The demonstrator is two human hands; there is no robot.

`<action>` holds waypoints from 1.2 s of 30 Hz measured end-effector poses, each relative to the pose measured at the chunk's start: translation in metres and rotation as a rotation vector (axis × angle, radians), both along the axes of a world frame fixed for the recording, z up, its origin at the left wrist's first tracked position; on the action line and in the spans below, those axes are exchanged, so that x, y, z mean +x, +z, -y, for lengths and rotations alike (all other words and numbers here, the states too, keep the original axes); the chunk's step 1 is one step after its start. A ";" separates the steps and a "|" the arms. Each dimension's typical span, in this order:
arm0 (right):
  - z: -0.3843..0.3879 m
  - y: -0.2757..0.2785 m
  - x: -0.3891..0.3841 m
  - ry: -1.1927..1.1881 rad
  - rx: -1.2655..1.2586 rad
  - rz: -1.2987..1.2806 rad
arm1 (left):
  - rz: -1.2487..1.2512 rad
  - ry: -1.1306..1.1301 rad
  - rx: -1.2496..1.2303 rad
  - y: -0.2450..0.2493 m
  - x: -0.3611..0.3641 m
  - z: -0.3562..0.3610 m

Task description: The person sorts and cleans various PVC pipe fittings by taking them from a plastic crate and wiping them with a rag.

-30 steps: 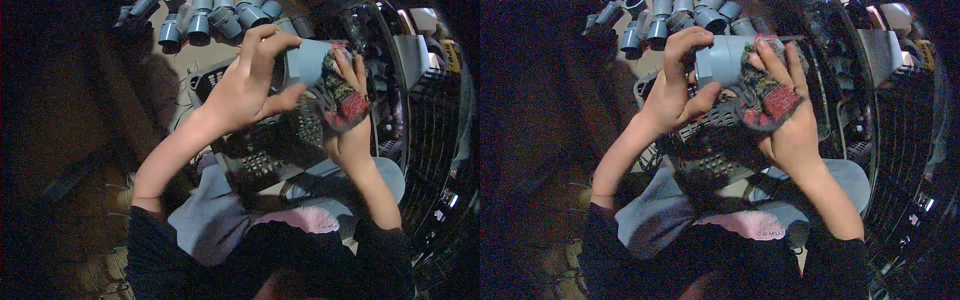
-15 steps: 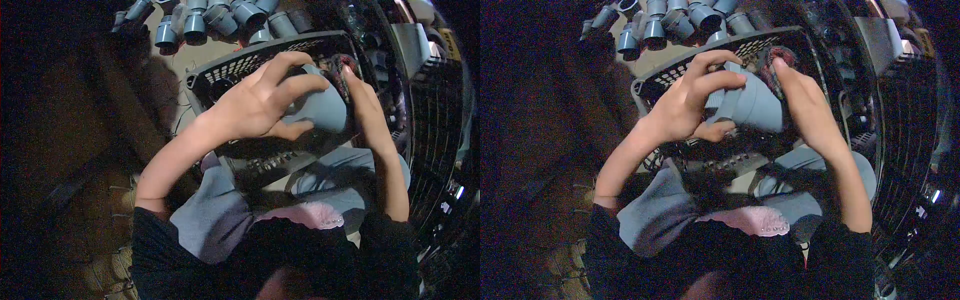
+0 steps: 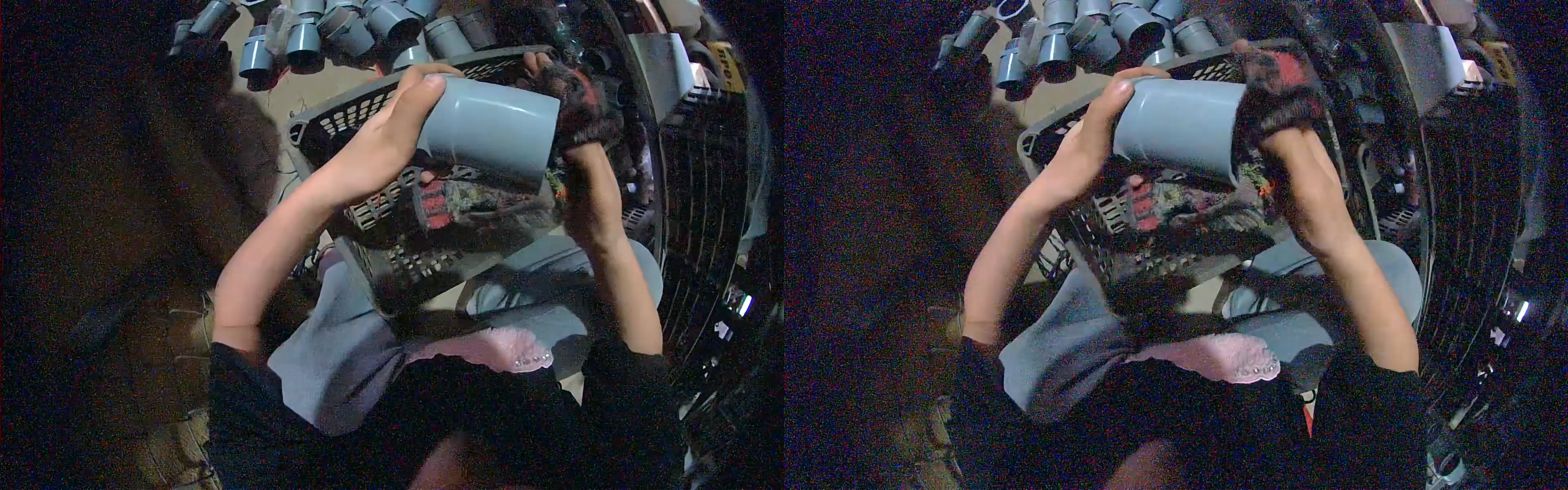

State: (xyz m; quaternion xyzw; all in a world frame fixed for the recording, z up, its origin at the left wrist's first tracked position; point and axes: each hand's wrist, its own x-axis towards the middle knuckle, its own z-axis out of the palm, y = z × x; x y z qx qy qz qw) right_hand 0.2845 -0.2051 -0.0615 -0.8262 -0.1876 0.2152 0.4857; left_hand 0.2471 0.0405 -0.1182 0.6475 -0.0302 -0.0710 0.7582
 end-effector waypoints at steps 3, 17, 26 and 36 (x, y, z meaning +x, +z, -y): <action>-0.038 0.019 0.008 0.095 0.136 0.138 | -0.082 -0.106 -0.030 0.010 -0.001 -0.006; -0.053 0.039 0.011 0.520 -0.222 1.036 | -0.114 -0.276 0.034 0.020 -0.010 -0.003; -0.045 0.027 0.009 0.172 -0.141 0.690 | 0.185 -0.107 0.157 0.022 -0.010 -0.007; -0.039 0.034 0.009 -0.128 -0.178 0.064 | 0.529 -0.066 0.180 0.013 -0.006 -0.006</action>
